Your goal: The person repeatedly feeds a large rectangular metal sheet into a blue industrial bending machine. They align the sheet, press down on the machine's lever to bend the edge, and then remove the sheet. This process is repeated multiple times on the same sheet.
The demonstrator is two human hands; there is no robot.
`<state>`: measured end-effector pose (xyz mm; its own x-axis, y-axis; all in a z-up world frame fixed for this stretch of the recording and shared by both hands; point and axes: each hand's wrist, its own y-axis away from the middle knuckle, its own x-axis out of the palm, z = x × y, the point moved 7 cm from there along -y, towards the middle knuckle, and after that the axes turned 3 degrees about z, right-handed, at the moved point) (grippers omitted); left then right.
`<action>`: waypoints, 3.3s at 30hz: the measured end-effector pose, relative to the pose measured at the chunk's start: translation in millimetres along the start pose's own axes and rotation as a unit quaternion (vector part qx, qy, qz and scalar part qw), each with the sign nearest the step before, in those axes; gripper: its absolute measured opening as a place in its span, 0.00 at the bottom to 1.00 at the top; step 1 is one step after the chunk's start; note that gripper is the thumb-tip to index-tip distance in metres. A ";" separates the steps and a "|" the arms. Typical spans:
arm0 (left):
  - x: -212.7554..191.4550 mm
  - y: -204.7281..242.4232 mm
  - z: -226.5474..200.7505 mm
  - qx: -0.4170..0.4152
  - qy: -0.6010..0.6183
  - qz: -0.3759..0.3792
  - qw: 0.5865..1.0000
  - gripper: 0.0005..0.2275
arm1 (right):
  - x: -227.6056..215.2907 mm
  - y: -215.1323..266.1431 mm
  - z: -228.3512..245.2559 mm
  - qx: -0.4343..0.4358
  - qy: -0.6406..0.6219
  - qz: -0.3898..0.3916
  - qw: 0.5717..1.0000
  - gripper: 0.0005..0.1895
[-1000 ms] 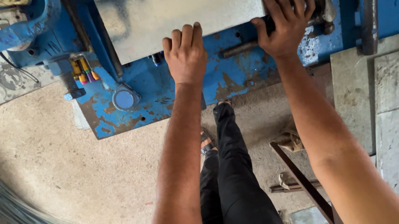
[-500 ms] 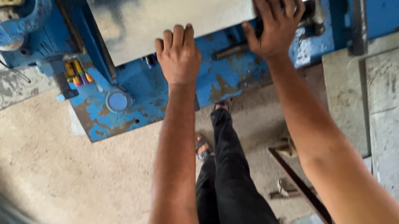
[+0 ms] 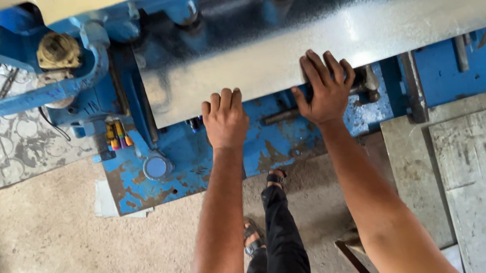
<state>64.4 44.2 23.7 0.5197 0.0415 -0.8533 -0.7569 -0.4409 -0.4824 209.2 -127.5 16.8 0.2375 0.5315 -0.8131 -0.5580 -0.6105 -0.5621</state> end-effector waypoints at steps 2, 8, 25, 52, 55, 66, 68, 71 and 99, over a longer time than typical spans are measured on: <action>-0.3 -2.6 0.1 0.001 -0.001 -0.001 1.000 0.09 | -2.5 -0.5 0.9 0.000 0.003 0.005 1.000 0.31; -0.7 -1.5 -0.5 0.003 0.000 0.002 1.000 0.10 | -0.1 0.5 -0.9 0.000 0.002 0.005 1.000 0.31; -3.3 -2.9 -1.4 0.006 -0.006 -0.010 1.000 0.05 | 5.4 2.6 -3.3 0.004 0.012 0.023 1.000 0.33; 3.2 1.5 1.5 -0.003 -0.001 0.002 1.000 0.08 | 11.0 5.0 -5.2 0.006 0.018 0.025 1.000 0.33; 4.1 1.2 1.7 -0.005 0.004 0.011 1.000 0.08 | 10.9 4.0 -5.0 0.006 0.016 0.025 1.000 0.33; -3.6 -3.6 1.0 0.001 0.012 -0.004 1.000 0.09 | 6.4 1.5 -2.2 0.003 0.019 0.025 0.999 0.33; -3.8 -2.9 0.0 0.004 0.013 -0.001 1.000 0.09 | 6.6 2.4 -2.9 0.007 0.015 0.028 0.999 0.33; -3.0 -1.3 -0.1 0.007 0.003 0.006 1.000 0.08 | 8.5 3.0 -4.2 0.007 0.018 0.027 0.999 0.34; -41.8 71.2 -48.7 0.073 0.068 0.322 0.942 0.20 | -80.9 73.1 8.5 0.079 -0.048 0.241 0.966 0.40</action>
<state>8.1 -32.6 34.7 -0.0268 -0.3109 -0.9501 -0.9735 -0.2080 0.0955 142.4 -210.1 42.8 -0.1506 0.2650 -0.9524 -0.7015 -0.7075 -0.0860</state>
